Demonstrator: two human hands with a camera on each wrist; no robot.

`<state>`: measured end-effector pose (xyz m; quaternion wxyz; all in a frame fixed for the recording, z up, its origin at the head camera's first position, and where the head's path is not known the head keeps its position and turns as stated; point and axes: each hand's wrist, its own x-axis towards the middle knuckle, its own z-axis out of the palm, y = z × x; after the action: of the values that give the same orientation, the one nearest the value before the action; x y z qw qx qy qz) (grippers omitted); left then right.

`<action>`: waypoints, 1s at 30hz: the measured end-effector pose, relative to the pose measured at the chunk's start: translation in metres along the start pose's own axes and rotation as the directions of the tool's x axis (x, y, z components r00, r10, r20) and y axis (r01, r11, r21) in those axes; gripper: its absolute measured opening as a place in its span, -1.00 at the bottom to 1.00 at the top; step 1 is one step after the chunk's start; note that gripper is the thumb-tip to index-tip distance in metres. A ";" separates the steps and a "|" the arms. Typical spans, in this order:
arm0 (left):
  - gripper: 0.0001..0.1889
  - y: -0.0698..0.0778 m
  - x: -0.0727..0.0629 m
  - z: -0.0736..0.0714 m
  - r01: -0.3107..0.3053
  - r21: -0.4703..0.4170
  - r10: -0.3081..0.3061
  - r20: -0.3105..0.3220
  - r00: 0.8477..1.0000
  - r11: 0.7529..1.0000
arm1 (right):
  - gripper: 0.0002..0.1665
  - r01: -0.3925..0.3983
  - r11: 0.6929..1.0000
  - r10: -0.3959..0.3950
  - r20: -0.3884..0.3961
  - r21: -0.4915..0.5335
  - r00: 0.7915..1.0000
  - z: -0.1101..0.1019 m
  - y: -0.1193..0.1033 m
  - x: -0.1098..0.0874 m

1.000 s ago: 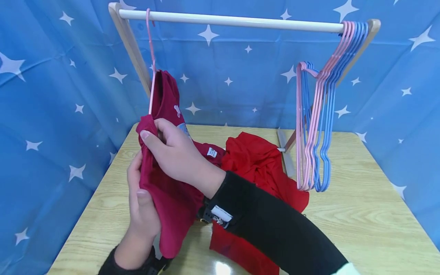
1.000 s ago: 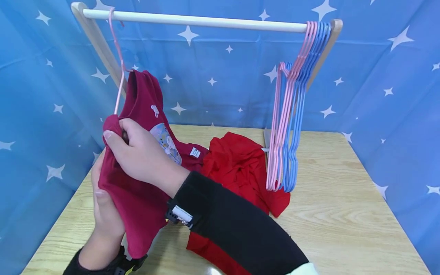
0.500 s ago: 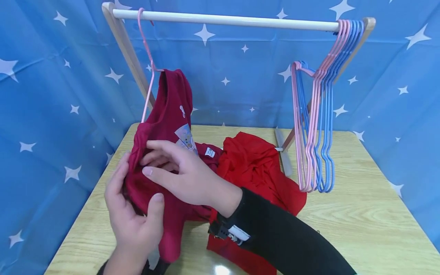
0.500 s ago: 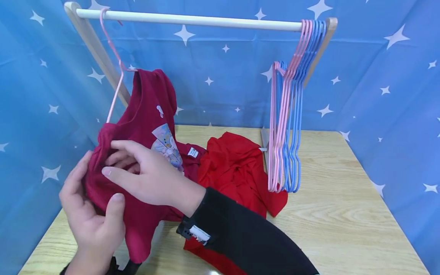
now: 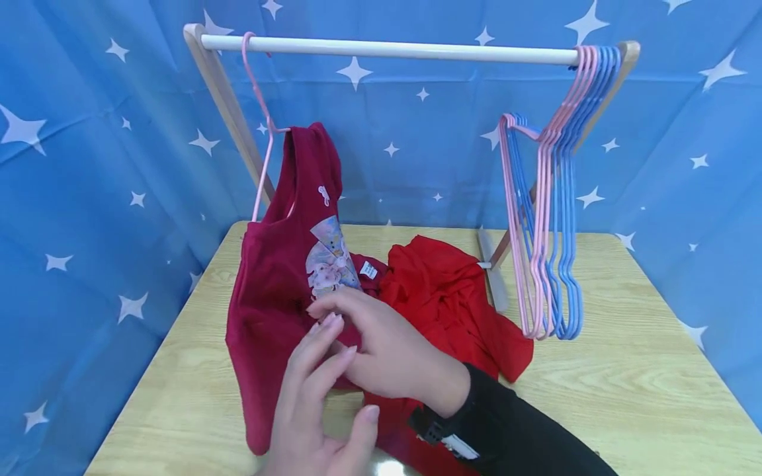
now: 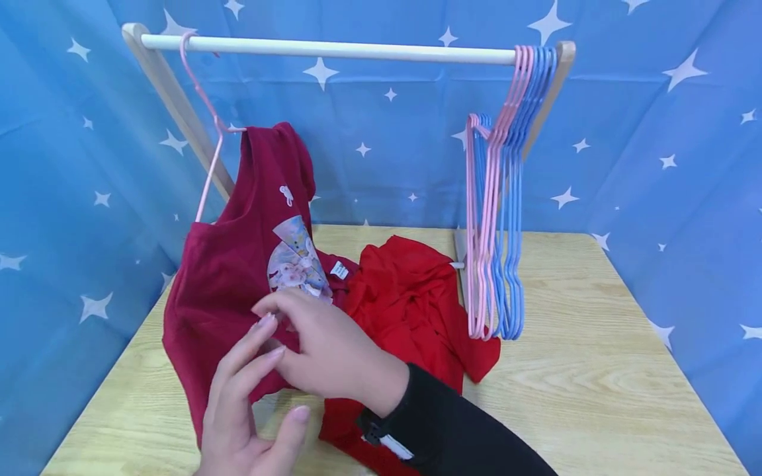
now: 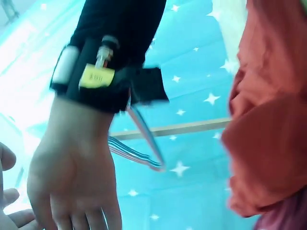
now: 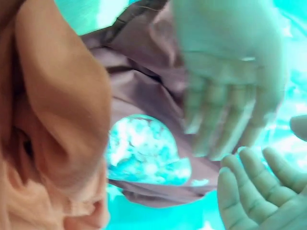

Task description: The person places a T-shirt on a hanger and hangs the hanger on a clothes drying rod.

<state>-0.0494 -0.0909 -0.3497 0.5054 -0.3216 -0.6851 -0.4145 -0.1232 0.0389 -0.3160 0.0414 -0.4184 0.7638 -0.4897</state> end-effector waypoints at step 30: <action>-0.51 -0.085 -0.076 0.019 0.442 0.102 -0.443 0.405 0.800 0.891 | -0.41 -0.053 0.899 -0.106 -0.334 -0.434 0.937 -0.059 0.006 -0.098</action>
<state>-0.1089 -0.1137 -0.4458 0.2364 -0.2335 -0.8334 -0.4417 -0.0913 0.1491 -0.3243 -0.1964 -0.3338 0.8432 -0.3729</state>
